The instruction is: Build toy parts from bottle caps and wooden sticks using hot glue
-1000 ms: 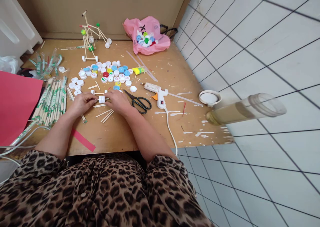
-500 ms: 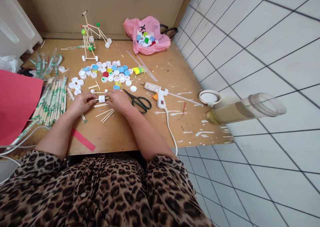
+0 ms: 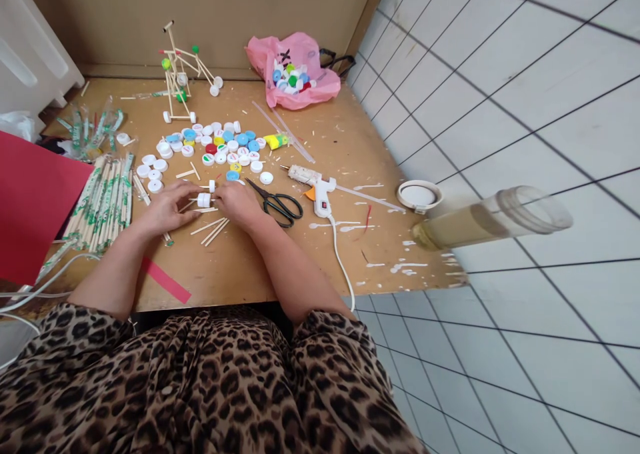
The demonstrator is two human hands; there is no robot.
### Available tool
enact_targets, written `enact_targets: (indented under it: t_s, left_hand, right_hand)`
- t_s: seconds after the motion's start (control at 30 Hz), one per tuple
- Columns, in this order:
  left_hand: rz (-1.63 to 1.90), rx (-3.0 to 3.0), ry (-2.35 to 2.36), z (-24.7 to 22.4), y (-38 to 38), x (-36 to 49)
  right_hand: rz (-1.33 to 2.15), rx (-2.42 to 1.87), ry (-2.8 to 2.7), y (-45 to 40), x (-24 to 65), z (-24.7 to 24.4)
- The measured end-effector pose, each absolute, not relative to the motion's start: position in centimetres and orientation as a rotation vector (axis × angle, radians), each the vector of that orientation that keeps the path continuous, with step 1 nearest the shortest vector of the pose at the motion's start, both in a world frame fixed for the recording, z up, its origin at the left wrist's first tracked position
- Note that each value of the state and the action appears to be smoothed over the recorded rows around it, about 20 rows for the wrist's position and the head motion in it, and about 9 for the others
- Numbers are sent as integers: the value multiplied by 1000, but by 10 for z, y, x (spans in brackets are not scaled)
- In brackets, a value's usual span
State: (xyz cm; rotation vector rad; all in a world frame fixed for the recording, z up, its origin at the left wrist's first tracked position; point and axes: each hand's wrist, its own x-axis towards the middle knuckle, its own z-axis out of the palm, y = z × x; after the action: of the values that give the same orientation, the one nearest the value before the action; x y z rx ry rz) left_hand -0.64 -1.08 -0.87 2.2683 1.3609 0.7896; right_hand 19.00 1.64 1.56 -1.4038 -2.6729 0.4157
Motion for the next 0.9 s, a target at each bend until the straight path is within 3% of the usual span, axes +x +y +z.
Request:
enact_targets:
  t_s: [0.43,0.9]
  left_hand:
    - [926,2100,1341,-16,-7,-7]
    - [939,2057,1333,-14,-10,-1]
  right_hand:
    - [542,-1157,-2422,23,194,2]
    - [905,-1132,-2106,20,191,-2]
